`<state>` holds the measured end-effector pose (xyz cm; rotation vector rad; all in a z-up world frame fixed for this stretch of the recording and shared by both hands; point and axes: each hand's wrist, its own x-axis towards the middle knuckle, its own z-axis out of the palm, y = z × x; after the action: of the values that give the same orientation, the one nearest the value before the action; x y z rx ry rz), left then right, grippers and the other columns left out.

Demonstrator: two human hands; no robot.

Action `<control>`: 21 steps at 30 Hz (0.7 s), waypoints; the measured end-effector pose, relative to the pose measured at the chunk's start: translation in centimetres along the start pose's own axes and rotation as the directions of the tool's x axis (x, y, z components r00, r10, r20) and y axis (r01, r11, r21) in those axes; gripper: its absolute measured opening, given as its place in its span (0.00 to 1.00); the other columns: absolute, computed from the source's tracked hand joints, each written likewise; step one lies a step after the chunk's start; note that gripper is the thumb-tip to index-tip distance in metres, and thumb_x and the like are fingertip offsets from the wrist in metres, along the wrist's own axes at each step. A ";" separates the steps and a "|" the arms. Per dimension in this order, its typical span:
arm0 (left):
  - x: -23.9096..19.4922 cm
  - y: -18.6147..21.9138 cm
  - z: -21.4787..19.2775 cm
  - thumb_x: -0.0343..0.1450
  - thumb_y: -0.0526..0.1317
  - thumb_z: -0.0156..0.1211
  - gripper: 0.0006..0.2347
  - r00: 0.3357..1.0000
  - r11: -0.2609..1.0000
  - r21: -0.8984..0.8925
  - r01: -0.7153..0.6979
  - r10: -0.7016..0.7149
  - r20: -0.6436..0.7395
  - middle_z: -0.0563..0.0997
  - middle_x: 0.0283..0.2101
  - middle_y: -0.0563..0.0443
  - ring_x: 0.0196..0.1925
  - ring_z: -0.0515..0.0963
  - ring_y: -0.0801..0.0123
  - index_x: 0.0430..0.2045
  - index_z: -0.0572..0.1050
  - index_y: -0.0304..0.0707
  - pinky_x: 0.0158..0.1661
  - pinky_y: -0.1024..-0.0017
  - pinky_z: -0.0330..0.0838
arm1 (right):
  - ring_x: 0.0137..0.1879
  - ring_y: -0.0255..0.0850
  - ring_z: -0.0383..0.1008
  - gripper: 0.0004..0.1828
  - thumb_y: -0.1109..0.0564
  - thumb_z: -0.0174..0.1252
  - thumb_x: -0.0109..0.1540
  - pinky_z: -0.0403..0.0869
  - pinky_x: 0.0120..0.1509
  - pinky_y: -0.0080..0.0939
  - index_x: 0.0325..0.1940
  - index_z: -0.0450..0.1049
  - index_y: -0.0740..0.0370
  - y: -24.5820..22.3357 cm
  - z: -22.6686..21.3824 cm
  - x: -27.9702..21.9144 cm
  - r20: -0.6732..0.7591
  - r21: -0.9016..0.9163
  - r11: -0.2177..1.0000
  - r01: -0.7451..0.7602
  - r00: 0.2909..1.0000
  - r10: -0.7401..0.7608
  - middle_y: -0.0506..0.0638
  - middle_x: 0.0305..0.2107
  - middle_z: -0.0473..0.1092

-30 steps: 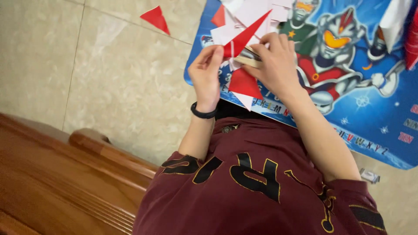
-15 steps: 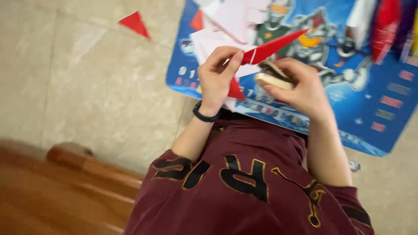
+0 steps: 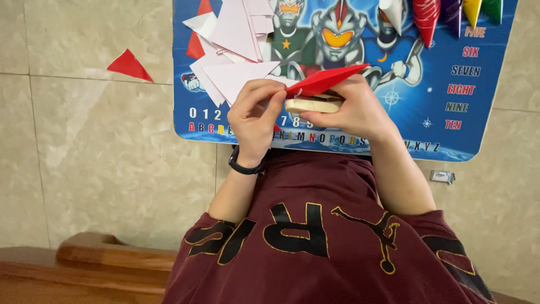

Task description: Folding and stapling pieces of paper to create origami figures.

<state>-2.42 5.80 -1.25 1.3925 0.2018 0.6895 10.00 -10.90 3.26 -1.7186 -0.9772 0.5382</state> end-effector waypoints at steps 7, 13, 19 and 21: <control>0.5 0.2 -0.6 0.72 0.27 0.67 0.09 0.987 0.999 -0.021 -0.035 0.038 0.156 0.78 0.51 0.45 0.52 0.79 0.67 0.45 0.78 0.26 0.53 0.74 0.76 | 0.48 0.37 0.82 0.23 0.56 0.73 0.56 0.80 0.53 0.37 0.54 0.79 0.65 0.7 -0.3 -0.3 -0.016 -0.009 1.000 0.004 1.000 -0.004 0.51 0.42 0.80; 0.5 1.3 -0.3 0.66 0.29 0.74 0.16 0.959 0.971 0.208 -0.120 0.058 0.279 0.78 0.51 0.44 0.54 0.79 0.62 0.46 0.78 0.27 0.57 0.69 0.75 | 0.44 0.35 0.81 0.23 0.56 0.71 0.55 0.80 0.46 0.37 0.53 0.79 0.63 0.7 -0.7 -1.3 -0.005 0.130 0.986 -0.101 0.995 0.102 0.49 0.40 0.79; 1.5 2.5 0.2 0.62 0.31 0.77 0.16 0.916 0.871 0.416 -0.261 0.088 0.390 0.79 0.46 0.45 0.51 0.79 0.60 0.41 0.78 0.29 0.53 0.68 0.75 | 0.42 0.37 0.81 0.22 0.56 0.74 0.54 0.79 0.46 0.37 0.50 0.80 0.63 3.3 -0.5 -2.3 -0.061 0.010 0.999 0.036 0.997 -0.036 0.48 0.38 0.79; 1.6 2.2 0.3 0.61 0.31 0.77 0.16 0.902 0.845 0.437 -0.309 0.115 0.416 0.79 0.45 0.44 0.51 0.78 0.57 0.40 0.78 0.30 0.53 0.66 0.74 | 0.44 0.37 0.81 0.22 0.56 0.74 0.54 0.80 0.49 0.36 0.49 0.79 0.63 3.3 -0.7 -2.4 -0.068 0.004 0.997 0.082 0.994 -0.082 0.48 0.39 0.79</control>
<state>-1.69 6.48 1.36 2.0415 -0.0997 0.5572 10.31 -13.68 0.19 -1.6717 -0.9920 0.4272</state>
